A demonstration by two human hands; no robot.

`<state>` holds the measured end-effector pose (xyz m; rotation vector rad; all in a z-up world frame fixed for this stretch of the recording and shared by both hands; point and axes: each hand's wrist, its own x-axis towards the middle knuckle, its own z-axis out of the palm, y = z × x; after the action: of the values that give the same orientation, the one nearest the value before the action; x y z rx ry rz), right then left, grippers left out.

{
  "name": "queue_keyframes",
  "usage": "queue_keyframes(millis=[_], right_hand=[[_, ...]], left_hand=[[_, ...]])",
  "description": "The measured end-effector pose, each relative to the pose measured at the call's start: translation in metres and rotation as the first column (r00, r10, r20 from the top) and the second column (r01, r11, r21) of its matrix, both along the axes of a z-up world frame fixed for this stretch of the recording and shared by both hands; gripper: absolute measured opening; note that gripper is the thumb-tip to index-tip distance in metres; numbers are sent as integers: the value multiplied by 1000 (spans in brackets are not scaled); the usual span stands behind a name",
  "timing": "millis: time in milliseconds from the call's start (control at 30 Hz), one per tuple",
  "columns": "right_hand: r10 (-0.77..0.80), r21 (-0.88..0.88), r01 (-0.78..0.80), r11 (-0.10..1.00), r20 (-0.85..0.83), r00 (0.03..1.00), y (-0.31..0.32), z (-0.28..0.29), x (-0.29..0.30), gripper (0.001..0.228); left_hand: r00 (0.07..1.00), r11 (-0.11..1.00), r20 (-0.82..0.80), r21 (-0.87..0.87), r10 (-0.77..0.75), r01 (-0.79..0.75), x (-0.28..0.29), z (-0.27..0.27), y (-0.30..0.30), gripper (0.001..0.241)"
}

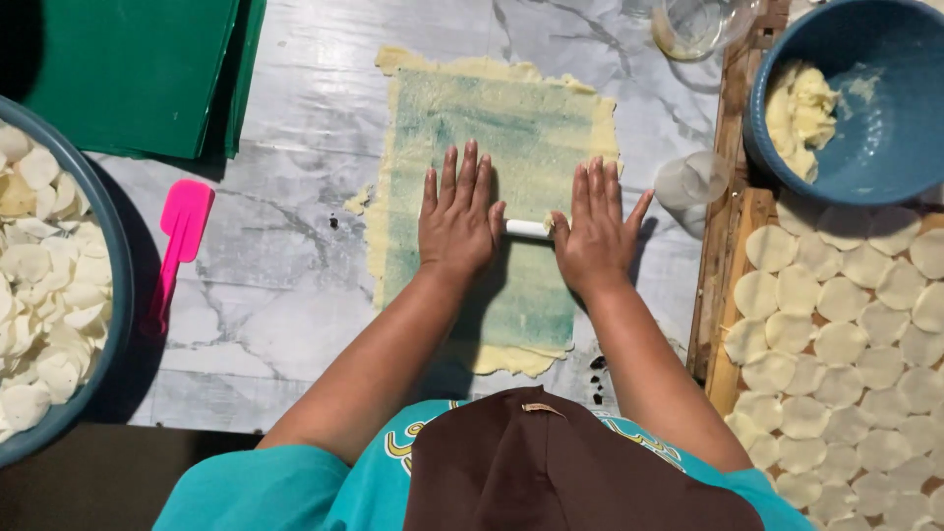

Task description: Cutting small dough rounds from a sheet and placing filling on them to prepare pastries.

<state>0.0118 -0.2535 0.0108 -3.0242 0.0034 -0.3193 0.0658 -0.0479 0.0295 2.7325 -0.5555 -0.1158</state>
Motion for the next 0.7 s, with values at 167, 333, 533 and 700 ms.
queue_keyframes(millis=[167,333,533,700], right_hand=[[-57,23,60,998,-139,989,-10,33,77,69],[-34,93,32,995,24,999,-11,42,87,60],[-155,100,192,976,-297,942,23,40,27,68],[-167,27,179,984,-239,957,11,23,67,73]], left_hand=[[999,998,-35,56,30,-28,85,2,-25,69],[996,996,29,26,86,-87,105,18,-26,68],[999,997,-3,67,37,-36,38,-3,-3,68],[999,998,24,47,29,-31,74,-13,-12,67]])
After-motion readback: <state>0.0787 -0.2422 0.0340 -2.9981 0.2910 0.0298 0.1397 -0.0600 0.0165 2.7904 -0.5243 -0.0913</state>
